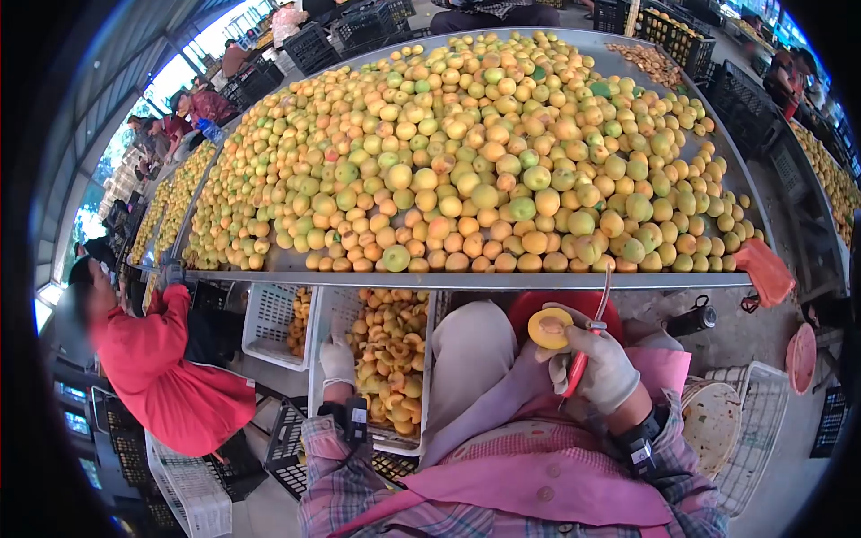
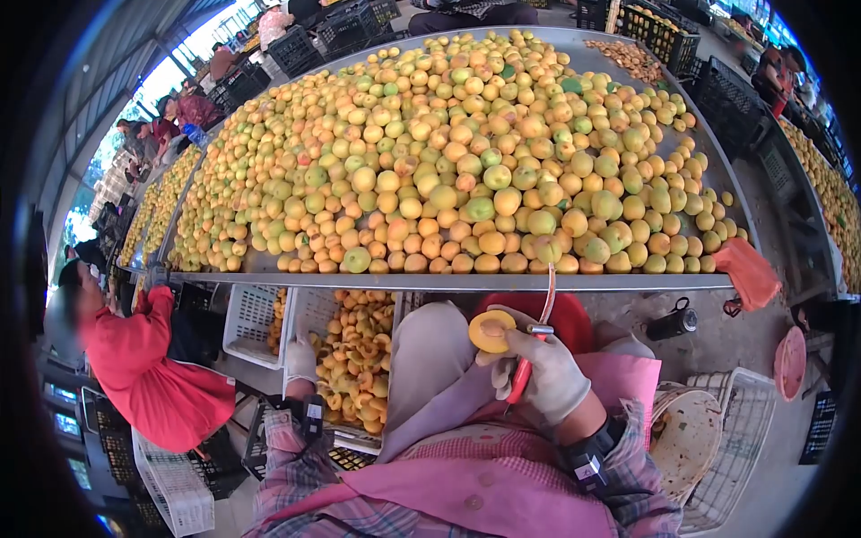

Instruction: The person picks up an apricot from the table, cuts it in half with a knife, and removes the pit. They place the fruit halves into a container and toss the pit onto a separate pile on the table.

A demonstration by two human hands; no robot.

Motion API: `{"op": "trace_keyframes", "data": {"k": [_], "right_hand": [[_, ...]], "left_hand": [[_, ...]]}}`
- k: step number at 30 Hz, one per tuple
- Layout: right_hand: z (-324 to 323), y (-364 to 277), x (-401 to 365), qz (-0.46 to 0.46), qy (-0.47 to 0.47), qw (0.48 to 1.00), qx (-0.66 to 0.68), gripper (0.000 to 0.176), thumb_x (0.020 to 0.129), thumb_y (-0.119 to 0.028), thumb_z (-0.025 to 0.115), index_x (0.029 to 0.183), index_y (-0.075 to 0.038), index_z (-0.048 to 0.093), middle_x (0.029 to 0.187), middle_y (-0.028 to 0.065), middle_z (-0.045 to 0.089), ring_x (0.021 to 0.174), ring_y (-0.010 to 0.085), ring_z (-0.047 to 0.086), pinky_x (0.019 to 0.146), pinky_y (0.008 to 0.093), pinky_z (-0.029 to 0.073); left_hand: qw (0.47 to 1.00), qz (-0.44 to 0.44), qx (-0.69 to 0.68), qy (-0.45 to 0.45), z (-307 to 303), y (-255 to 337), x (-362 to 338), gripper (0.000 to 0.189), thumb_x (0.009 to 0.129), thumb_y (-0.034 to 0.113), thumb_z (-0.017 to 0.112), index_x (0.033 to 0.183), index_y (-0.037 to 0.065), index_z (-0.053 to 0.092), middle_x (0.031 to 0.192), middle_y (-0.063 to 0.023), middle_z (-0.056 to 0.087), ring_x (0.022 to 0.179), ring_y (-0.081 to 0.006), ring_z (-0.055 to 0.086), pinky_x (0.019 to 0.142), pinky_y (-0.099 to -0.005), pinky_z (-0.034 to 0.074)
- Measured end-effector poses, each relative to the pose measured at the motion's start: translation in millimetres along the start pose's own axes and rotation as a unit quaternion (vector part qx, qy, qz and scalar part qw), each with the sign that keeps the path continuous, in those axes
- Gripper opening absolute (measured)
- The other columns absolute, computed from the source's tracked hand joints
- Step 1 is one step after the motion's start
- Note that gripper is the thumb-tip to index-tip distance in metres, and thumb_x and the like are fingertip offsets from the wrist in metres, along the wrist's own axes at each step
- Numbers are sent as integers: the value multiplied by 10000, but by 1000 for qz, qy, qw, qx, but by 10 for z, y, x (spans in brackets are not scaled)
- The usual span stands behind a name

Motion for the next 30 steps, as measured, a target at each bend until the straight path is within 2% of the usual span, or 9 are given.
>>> {"op": "trace_keyframes", "data": {"k": [5,8,11,16,17,18,21,23,30], "right_hand": [[13,-28,-32,13,-12,1000,6,437,942,-257,537,1326,-51,499,840,116,673,591,133,615,518,258,497],[1,13,-33,14,-43,998,44,472,951,-267,547,1368,-62,465,874,105,667,622,131,626,542,258,504],[10,19,-11,10,-37,999,26,479,938,-222,495,1387,-62,445,849,89,650,627,167,606,530,275,483],[5,7,22,-26,-45,999,-6,585,954,-271,591,1449,-61,360,860,95,660,628,140,627,541,275,521],[20,4,0,-34,-23,999,-10,555,962,-241,586,1440,-54,376,827,88,656,602,137,618,526,267,517],[21,0,-13,-37,-20,999,-11,555,962,-241,586,1440,-54,376,827,88,656,602,137,618,526,267,517],[22,-95,-88,-58,36,997,-41,485,971,-177,562,1408,-22,420,742,65,634,508,138,573,476,238,475],[-68,-161,-153,-81,64,993,-58,462,972,-162,549,1393,-15,432,714,55,613,491,135,557,464,236,458],[-233,-425,-261,-191,174,966,-24,298,974,-145,506,1206,36,552,600,19,500,450,135,494,456,263,440]], "left_hand": [[951,56,301,-51,91,-918,188,526,947,506,440,978,36,673,956,-279,663,930,-460,632,831,-516,488],[995,66,68,-33,74,-459,-21,392,932,398,579,1045,32,660,943,-200,694,893,-362,666,790,-404,519],[900,-94,-341,-253,228,811,-705,425,948,351,594,1186,0,565,1077,-67,623,990,-171,621,801,-289,507],[723,128,-411,-540,547,2271,-1774,661,943,357,617,1427,-14,364,1208,-131,590,1061,-238,581,963,-376,452],[758,327,-266,-497,811,2235,-1679,602,939,289,623,1408,-9,391,1127,-94,601,982,-197,575,914,-348,460],[669,182,-375,-615,654,2666,-2011,461,944,181,599,1347,-1,467,1047,-68,608,891,-157,567,834,-301,475],[660,97,-408,-624,825,2710,-2228,378,947,131,591,1297,11,517,1025,-57,611,873,-125,567,784,-260,484],[754,183,-341,-531,882,2738,-2201,348,952,105,580,1284,19,526,1046,-51,608,886,-120,579,752,-261,501],[758,103,-291,-575,804,2783,-2291,387,918,155,608,1283,59,522,1122,-44,615,1029,-133,604,709,-259,518]]}}
Point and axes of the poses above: each hand's wrist, its own x-axis towards the middle knuckle, its own z-axis out of the palm, y = z × x, the point moved 4 cm from there along x, towards the middle knuckle
